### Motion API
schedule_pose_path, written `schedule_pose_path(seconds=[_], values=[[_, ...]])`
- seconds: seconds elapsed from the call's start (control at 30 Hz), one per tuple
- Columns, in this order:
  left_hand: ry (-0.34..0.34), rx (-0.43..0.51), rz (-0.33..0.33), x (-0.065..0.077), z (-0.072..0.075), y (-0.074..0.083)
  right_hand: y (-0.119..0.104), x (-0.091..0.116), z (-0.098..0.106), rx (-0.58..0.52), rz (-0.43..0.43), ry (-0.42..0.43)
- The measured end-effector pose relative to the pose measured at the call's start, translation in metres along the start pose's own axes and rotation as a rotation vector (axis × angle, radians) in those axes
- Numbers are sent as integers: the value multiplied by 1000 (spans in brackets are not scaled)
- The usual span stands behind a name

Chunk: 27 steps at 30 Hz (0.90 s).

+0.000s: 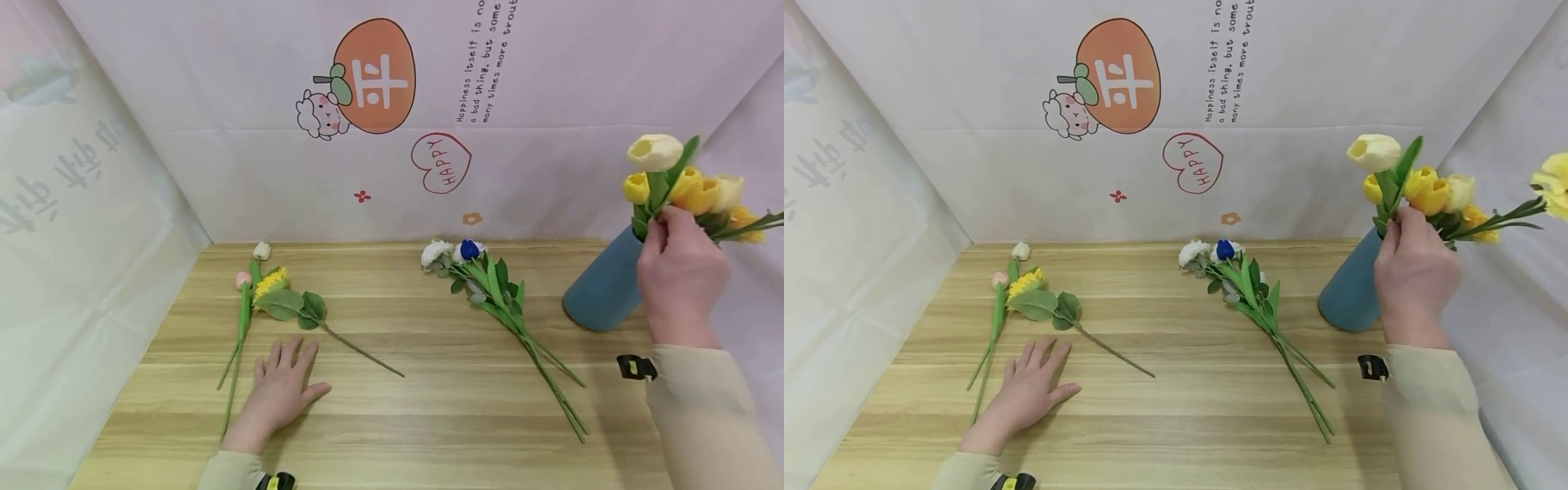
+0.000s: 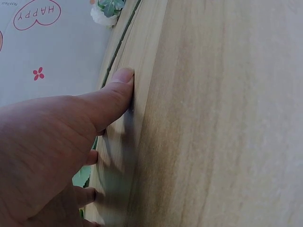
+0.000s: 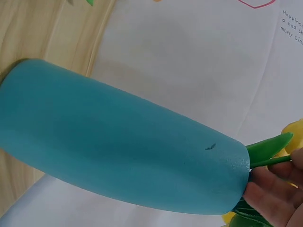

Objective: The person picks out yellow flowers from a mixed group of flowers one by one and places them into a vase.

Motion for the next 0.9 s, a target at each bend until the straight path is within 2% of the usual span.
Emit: schedule_pose_path(seconds=[0.23, 0.4, 0.6, 0.77, 0.9], values=[[-2, 5, -1, 0, -1, 0, 5, 0, 0, 50, -41, -6], [-6, 1, 4, 1, 1, 0, 7, 0, 3, 14, -79, -23], [-11, 2, 10, 1, 1, 0, 7, -2, 6, 26, -112, -101], [-13, -3, 5, 0, 0, 0, 11, 6, 5, 46, -155, -163], [-17, 2, 5, 0, 0, 0, 16, 13, 5, 48, -118, -121]])
Point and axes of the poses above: each hand's wrist, its own x-axis away from the middle knuckle, its own z-axis out of the back of the hand, y = z × x, the point moved 1 cm from there along -x, towards the middle knuckle, and after that the axes turned 9 degrees about -x, right-handed, at the moved point
